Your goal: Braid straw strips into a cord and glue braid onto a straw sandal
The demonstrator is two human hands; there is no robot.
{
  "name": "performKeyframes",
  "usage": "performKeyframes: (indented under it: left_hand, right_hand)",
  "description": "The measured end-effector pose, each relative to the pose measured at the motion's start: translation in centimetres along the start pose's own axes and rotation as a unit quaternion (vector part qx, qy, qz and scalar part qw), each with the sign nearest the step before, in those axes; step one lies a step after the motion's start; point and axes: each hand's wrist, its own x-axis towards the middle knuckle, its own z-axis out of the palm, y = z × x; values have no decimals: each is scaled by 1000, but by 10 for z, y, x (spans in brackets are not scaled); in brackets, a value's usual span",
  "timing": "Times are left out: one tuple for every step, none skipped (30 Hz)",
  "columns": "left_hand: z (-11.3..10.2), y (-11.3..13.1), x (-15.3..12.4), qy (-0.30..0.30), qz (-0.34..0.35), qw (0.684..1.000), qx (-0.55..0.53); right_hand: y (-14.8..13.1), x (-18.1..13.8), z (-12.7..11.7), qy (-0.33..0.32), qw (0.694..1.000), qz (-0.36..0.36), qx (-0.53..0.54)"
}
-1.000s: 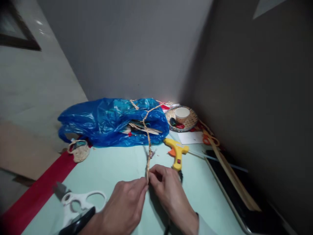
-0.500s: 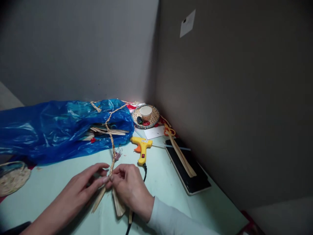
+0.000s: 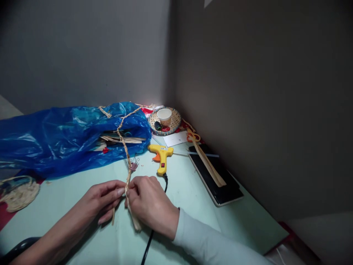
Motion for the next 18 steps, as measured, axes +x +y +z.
performKeyframes:
  left_hand:
    - [-1, 0, 0, 7, -4, 1000, 5]
    - [-1, -1, 0, 13, -9, 1000, 10]
    - [-1, -1, 0, 20, -12, 1000, 14]
    - [-2, -1, 0, 25, -15, 999, 17]
    - [-2, -1, 0, 30, -17, 999, 18]
    - [-2, -1, 0, 35, -18, 999, 17]
    - [-1, -2, 0, 39, -21, 999, 15]
    - [0, -2, 0, 41, -24, 999, 10]
    - [1, -2, 0, 42, -29, 999, 3]
    - [2, -3, -1, 40, -35, 999, -7]
    - [3, -3, -2, 38, -41, 998, -20]
    - [4, -3, -3, 34, -46, 998, -36]
    - [5, -3, -4, 29, -49, 997, -54]
    - [6, -3, -5, 20, -48, 996, -72]
    - [6, -2, -6, 10, -46, 995, -92]
    - [6, -2, -7, 1, -44, 993, -109]
    - [5, -3, -7, -3, -45, 991, -124]
    - [5, -3, -7, 0, -49, 990, -134]
  right_hand:
    - [-2, -2, -2, 0, 999, -8, -38]
    - [-4, -4, -4, -1, 997, -17, -75]
    - [-5, -5, -6, 1, 994, -24, -109]
    - [-7, -7, -8, 4, 990, -30, -135]
    - [-9, -8, -10, 7, 987, -35, -156]
    - [-10, -9, -11, 11, 984, -38, -173]
    - [-11, -11, -11, 13, 982, -40, -186]
    - [-12, -13, -10, 14, 980, -42, -195]
    - [-13, -15, -8, 12, 979, -47, -200]
    - [-13, -17, -4, 9, 977, -54, -206]
    - [-13, -19, 1, 6, 975, -64, -215]
    - [-13, -22, 6, 1, 970, -76, -230]
    - [-12, -23, 12, -6, 963, -89, -254]
    - [-12, -25, 17, -14, 952, -103, -287]
    - [-12, -26, 21, -25, 938, -119, -324]
    - [-12, -27, 24, -39, 922, -140, -358]
    - [-12, -27, 26, -56, 907, -163, -383]
    - [-12, -27, 26, -67, 898, -184, -394]
